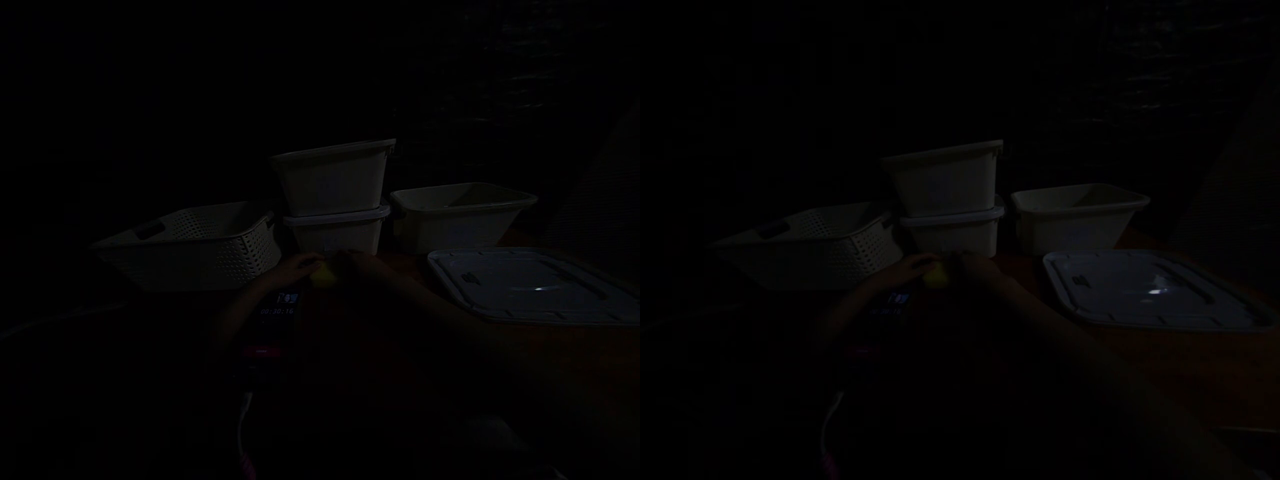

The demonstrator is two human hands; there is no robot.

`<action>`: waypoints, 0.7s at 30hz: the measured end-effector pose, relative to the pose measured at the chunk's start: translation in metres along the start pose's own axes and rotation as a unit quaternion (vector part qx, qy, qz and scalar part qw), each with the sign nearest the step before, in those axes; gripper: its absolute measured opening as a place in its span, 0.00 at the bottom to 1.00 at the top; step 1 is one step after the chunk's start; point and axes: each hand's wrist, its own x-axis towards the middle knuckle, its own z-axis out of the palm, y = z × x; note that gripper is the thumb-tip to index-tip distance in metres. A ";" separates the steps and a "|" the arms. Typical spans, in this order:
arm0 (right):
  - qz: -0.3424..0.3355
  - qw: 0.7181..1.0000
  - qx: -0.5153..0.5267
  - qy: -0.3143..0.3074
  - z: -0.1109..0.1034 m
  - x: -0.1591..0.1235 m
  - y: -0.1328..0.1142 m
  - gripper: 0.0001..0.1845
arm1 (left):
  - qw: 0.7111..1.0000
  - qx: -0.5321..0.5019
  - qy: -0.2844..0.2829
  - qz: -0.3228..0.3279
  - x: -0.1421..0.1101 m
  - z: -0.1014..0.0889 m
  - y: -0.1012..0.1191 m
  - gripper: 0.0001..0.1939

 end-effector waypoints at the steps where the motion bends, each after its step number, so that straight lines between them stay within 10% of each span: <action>1: -0.004 1.000 0.006 0.002 0.001 0.001 0.001 0.20 | 1.000 0.000 0.000 0.002 0.000 0.000 -0.001 0.23; 21: 0.000 1.000 0.030 -0.003 -0.002 -0.001 0.000 0.22 | 1.000 0.011 0.008 0.004 0.000 0.001 0.002 0.23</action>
